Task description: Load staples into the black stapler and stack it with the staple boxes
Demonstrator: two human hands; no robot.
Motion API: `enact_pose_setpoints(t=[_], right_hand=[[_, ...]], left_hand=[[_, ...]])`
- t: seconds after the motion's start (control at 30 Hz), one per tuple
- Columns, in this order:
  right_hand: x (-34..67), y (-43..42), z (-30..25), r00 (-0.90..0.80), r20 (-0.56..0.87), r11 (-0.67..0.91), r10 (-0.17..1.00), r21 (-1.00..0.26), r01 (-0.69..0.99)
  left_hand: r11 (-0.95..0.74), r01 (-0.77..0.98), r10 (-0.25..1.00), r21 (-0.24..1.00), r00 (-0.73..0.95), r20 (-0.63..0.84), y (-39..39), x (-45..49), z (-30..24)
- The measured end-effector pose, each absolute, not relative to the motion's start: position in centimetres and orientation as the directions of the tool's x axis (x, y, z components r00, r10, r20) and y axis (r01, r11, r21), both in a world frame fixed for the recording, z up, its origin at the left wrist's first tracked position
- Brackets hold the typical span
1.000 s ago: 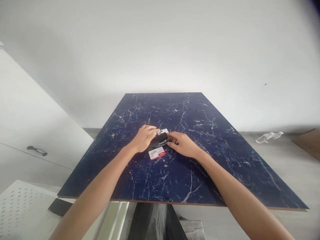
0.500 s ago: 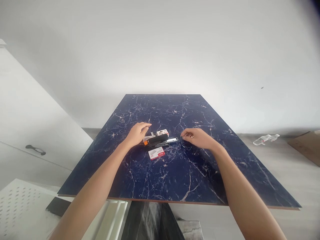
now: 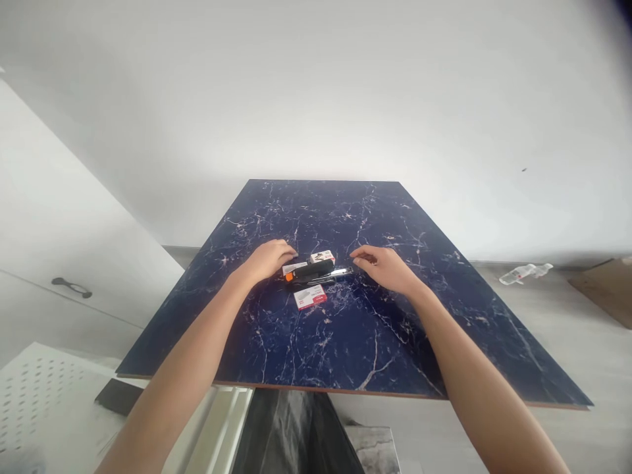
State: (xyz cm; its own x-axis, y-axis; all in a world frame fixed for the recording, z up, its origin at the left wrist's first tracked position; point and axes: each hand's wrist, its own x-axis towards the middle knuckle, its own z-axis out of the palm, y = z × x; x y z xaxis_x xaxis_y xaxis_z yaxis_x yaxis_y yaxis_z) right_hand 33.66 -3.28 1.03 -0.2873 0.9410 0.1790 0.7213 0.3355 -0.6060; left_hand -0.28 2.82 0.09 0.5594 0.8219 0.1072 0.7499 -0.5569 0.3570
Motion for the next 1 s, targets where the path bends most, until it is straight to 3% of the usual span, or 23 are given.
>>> enact_pose_setpoints(t=[0.1,0.2,0.37,0.47,0.6,0.7,0.8,1.0], right_hand=[[32.7,-4.0,1.6,-0.227,0.32,0.382,0.92,-0.605,0.699],[31.0,-5.1,2.2,-0.26,0.503,0.53,0.824,-0.525,0.666],[29.1,-6.4,2.2,-0.453,0.622,0.755,0.639,-0.392,0.526],[29.4,-6.2,2.2,-0.471,0.59,0.748,0.655,-0.421,0.513],[30.8,-5.1,1.9,-0.402,0.492,0.63,0.772,-0.509,0.587],[31.8,-4.2,1.2,-0.409,0.342,0.533,0.846,-0.536,0.654],[32.1,-3.7,0.5,-0.426,0.207,0.464,0.881,-0.555,0.69],[31.8,-3.6,0.4,-0.455,0.14,0.449,0.879,-0.561,0.695]], left_hand=[[-0.513,0.754,0.858,0.409,0.435,0.273,1.5,0.7,1.2],[-0.511,0.635,0.858,0.579,0.34,0.385,-1.1,2.9,2.7],[-0.583,0.404,0.794,0.705,0.466,0.39,-5.5,7.0,3.6],[-0.569,0.389,0.798,0.725,0.473,0.372,-5.8,7.5,3.4],[-0.606,0.569,0.795,0.557,0.47,0.385,-4.3,5.7,3.5],[-0.614,0.638,0.783,0.464,0.566,0.258,-3.0,4.3,3.3],[-0.63,0.629,0.757,0.456,0.629,0.178,-2.3,3.8,2.4],[-0.632,0.623,0.747,0.46,0.649,0.146,-2.2,4.1,2.1]])
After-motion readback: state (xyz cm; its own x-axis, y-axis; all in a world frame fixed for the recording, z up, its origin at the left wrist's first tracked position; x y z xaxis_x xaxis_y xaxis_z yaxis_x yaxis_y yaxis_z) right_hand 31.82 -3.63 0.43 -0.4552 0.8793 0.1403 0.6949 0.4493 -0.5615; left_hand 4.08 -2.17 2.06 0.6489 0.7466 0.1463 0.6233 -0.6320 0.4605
